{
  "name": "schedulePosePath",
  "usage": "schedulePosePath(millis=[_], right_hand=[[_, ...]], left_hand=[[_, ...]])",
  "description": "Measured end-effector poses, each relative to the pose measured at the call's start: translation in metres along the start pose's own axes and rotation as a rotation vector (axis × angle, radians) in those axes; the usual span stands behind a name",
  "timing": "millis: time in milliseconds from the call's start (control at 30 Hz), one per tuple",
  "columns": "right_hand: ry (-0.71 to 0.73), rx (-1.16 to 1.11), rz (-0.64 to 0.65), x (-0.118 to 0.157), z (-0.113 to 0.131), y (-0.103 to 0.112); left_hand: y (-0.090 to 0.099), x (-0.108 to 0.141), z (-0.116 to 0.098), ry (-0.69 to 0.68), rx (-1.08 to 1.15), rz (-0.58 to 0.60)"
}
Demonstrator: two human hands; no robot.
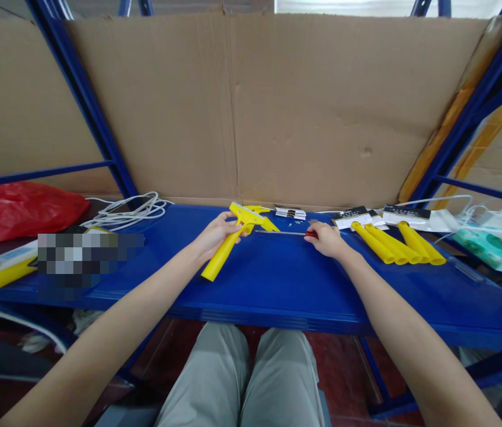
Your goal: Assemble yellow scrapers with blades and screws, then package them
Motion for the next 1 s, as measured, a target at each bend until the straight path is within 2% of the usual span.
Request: schedulePosePath(millis=[133, 267, 367, 533, 700, 1000], right_hand=[[-0.072, -0.007, -0.146, 0.005, -0.009, 0.031], [0.004, -0.149, -0.208, 0.008, -0.003, 0.046], [0.090, -0.244, -0.178, 0.009, 0.010, 0.044], [0.102, -0.233, -0.130, 0.008, 0.023, 0.037], [0.092, -0.203, -0.111, 0.008, 0.022, 0.033], [0.066, -0.225, -0.080, 0.008, 0.020, 0.026]], left_hand=[[-0.008, 0.002, 0.006, 0.024, -0.035, 0.032], [-0.013, 0.003, 0.015, 0.076, -0.095, 0.050], [-0.013, 0.002, 0.022, 0.109, -0.117, 0.043], [-0.014, 0.000, 0.030, 0.127, -0.109, 0.049], [-0.017, -0.002, 0.034, 0.136, -0.097, 0.073], [-0.017, 0.005, 0.028, 0.140, -0.140, 0.058]])
Point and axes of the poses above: each hand's wrist, its own x-axis away from the middle knuckle, its own y-axis out of the back of the hand, z = x × y, the point moved 9 cm from there along -x, towards the middle knuckle, and after that the axes turned 11 degrees about -x, right-handed, at the moved point
